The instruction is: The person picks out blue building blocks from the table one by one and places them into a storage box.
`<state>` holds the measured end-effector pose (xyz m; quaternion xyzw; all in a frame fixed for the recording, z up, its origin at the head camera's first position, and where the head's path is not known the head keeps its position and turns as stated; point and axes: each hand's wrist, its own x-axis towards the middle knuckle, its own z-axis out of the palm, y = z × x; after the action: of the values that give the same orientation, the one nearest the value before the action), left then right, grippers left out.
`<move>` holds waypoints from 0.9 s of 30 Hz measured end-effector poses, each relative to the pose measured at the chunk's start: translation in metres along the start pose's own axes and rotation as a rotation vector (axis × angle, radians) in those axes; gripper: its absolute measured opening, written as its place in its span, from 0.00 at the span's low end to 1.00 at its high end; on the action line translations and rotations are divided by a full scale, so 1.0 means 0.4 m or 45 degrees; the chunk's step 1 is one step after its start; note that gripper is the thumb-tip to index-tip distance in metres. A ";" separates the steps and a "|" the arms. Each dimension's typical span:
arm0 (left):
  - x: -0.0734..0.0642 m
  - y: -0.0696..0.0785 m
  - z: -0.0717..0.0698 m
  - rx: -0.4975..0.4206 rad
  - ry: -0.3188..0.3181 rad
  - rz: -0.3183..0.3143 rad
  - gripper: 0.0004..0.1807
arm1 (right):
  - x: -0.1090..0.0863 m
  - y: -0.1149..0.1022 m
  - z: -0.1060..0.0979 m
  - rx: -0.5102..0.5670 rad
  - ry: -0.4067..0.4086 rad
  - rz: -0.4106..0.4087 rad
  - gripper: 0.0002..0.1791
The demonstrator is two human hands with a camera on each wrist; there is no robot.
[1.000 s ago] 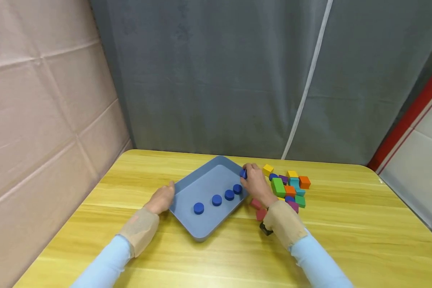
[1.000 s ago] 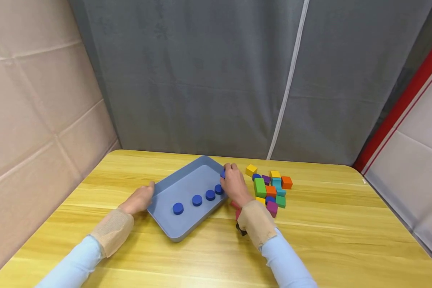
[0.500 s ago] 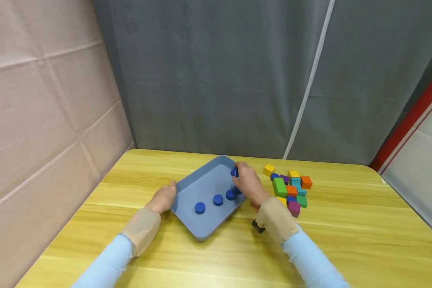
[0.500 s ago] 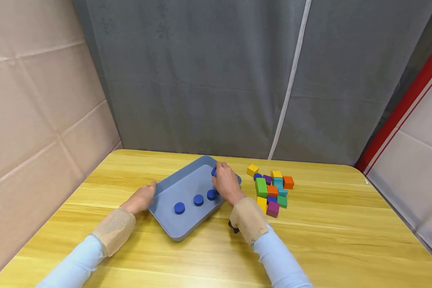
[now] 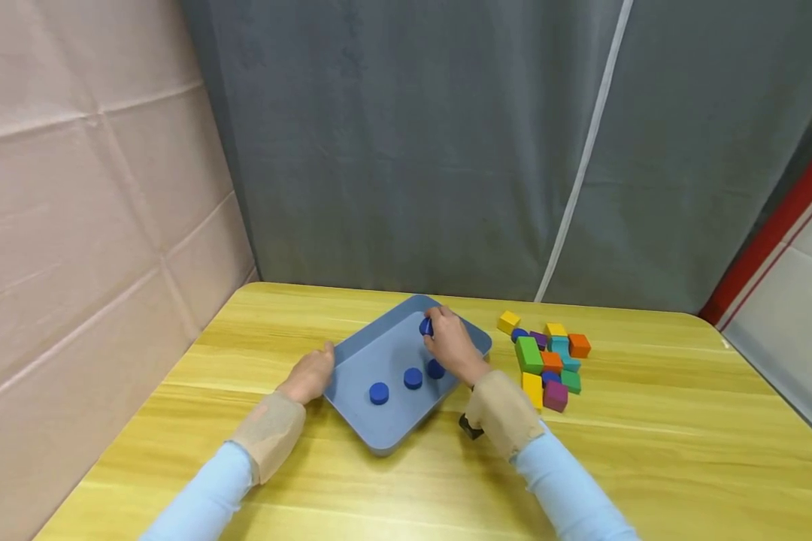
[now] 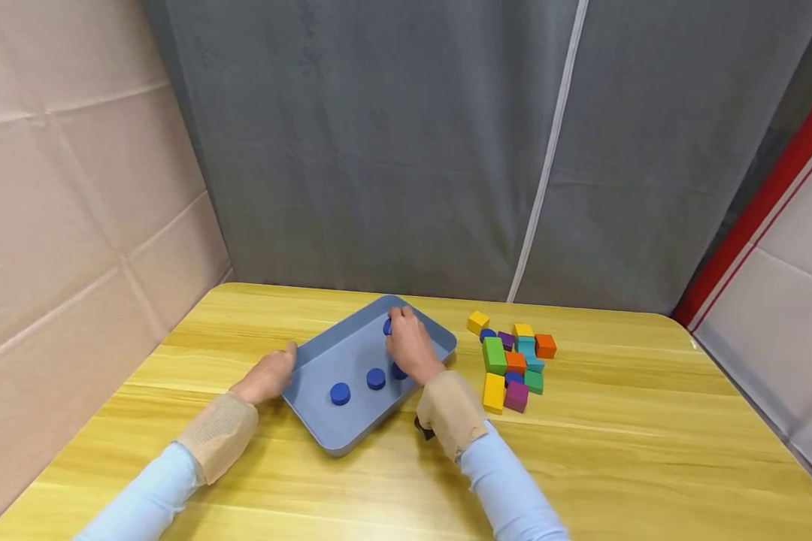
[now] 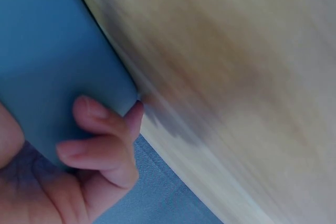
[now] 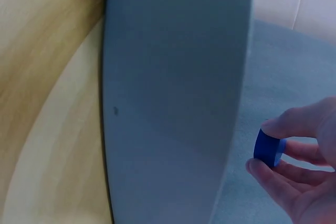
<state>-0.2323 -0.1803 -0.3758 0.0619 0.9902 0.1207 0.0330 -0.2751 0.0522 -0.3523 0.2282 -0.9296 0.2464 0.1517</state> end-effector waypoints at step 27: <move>0.007 0.001 0.007 -0.036 -0.019 -0.029 0.26 | -0.008 -0.001 0.064 -0.070 -0.241 -0.162 0.16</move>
<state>-0.2347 -0.1791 -0.3785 0.0510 0.9888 0.1339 0.0427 -0.2766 0.0393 -0.3747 0.3047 -0.9299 0.1879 0.0850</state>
